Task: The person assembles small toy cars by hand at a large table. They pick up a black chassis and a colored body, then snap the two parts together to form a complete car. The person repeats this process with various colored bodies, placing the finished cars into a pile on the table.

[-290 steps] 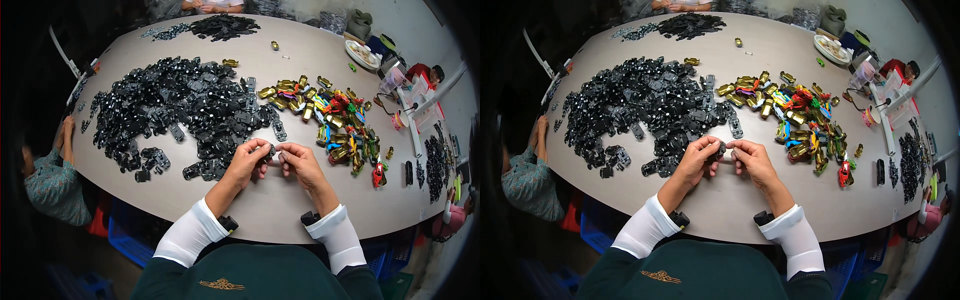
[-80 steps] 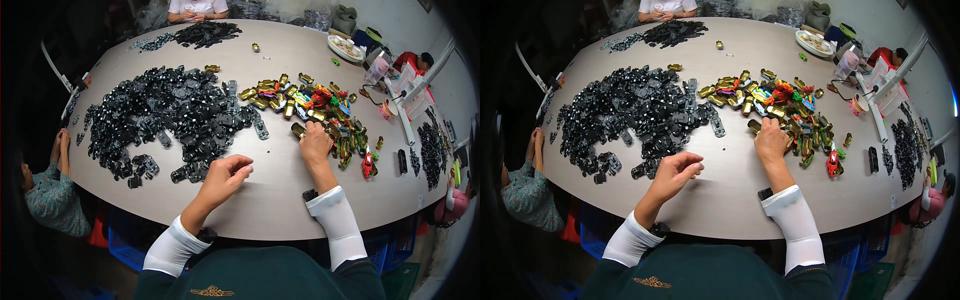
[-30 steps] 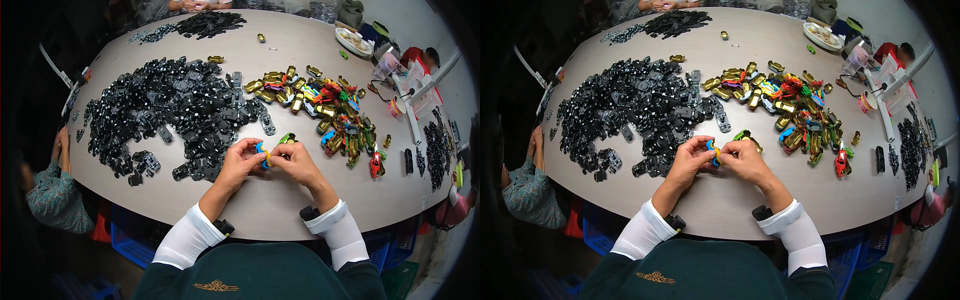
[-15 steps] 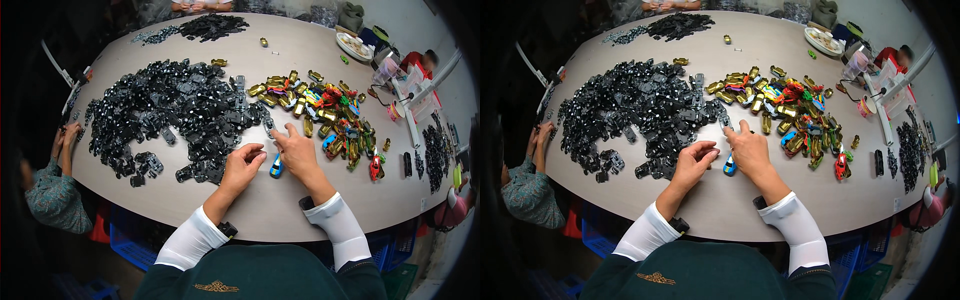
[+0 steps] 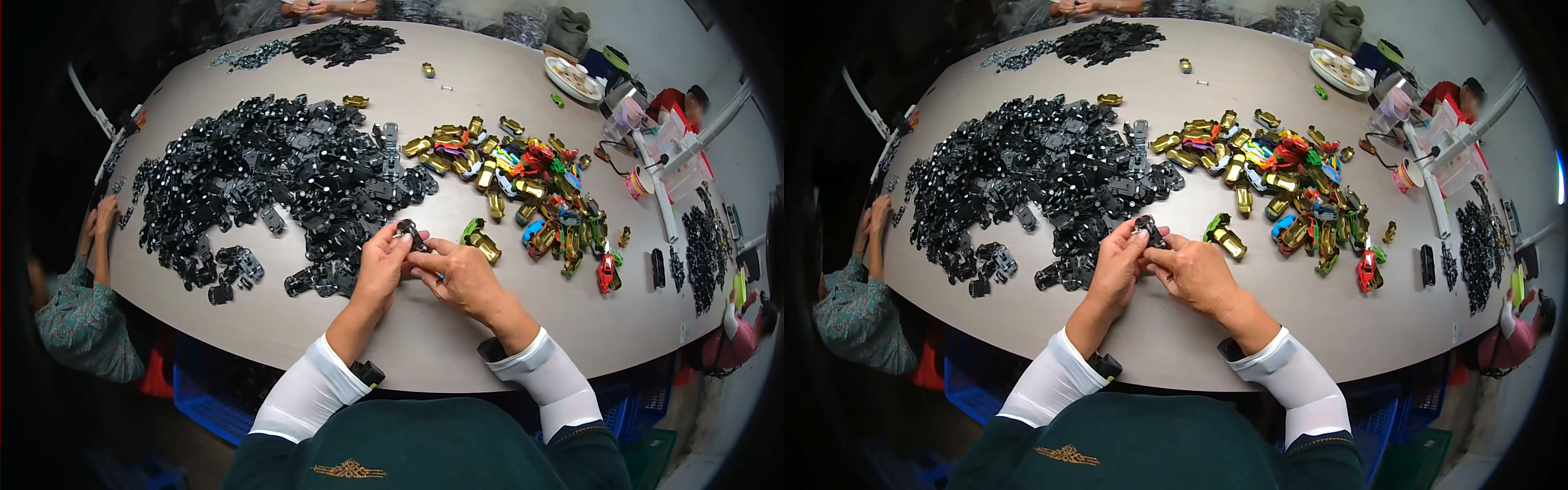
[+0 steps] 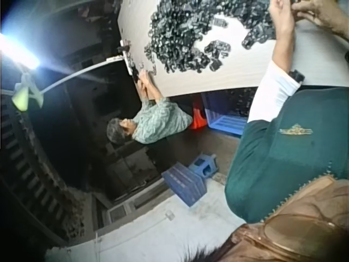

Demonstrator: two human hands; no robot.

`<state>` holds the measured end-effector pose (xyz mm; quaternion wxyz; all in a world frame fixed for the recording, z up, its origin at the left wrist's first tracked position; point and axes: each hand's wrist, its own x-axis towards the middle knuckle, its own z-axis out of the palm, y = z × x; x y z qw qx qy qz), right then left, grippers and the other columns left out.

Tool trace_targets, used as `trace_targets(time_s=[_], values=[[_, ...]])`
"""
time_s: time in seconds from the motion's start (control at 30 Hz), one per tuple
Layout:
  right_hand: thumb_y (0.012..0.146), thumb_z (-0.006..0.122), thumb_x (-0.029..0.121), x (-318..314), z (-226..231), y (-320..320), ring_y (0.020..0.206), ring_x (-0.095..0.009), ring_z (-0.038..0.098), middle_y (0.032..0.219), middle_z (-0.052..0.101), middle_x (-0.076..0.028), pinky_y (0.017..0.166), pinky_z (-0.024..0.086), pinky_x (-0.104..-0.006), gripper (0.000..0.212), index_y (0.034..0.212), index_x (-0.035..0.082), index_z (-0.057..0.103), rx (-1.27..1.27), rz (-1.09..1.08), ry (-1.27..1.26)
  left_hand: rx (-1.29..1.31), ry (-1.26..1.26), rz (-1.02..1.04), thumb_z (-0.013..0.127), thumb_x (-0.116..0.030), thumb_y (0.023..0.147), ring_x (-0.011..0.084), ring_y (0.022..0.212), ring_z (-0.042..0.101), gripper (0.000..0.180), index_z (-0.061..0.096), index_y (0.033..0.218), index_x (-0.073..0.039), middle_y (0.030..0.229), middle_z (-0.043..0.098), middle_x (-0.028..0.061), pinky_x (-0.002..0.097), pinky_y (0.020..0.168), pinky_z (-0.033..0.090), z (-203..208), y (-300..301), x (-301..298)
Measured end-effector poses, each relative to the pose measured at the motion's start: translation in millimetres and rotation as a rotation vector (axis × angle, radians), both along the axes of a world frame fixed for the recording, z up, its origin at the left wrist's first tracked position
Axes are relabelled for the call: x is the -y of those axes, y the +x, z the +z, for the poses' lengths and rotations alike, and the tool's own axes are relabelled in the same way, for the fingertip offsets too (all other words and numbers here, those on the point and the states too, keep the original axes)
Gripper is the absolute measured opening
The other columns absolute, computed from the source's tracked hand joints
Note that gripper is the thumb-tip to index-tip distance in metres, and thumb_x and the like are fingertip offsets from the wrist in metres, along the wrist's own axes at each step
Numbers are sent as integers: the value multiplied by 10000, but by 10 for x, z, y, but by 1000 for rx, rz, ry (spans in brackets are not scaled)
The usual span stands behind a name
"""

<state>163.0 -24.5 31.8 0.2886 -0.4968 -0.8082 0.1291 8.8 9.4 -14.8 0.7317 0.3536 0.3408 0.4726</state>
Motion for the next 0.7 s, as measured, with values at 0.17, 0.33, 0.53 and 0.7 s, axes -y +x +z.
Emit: trace_targets(time_s=[0.17,0.33,0.53,0.7], values=[[799,645,102,-77,22,488,771,-341,650,874,674,-144,691,519,-397,162,951,76,695,-71,-383,71,-24,-47,-30,433,-145,1001,208,825,679,266,468,1232,-18,1064,651,177,291,635,583,5,-10,-13],[765,683,183,-118,-185,859,749,-352,655,776,672,-169,689,519,-432,139,824,60,709,50,-610,-70,-32,-75,-90,475,-153,988,183,806,663,353,415,1319,-46,1024,646,136,283,636,580,107,-5,-3],[745,656,140,-137,-234,888,669,-334,650,744,670,-163,634,513,-412,114,797,43,688,-1,-580,-161,-251,151,-160,602,-106,906,95,697,563,503,394,1360,-49,911,588,40,233,579,501,118,-36,57],[766,639,90,-124,-161,653,572,-276,629,683,647,-173,558,488,-347,103,780,-11,629,-334,-433,-156,-83,23,-275,528,-71,929,120,789,599,488,346,1380,-34,1021,598,90,252,687,510,170,21,85]])
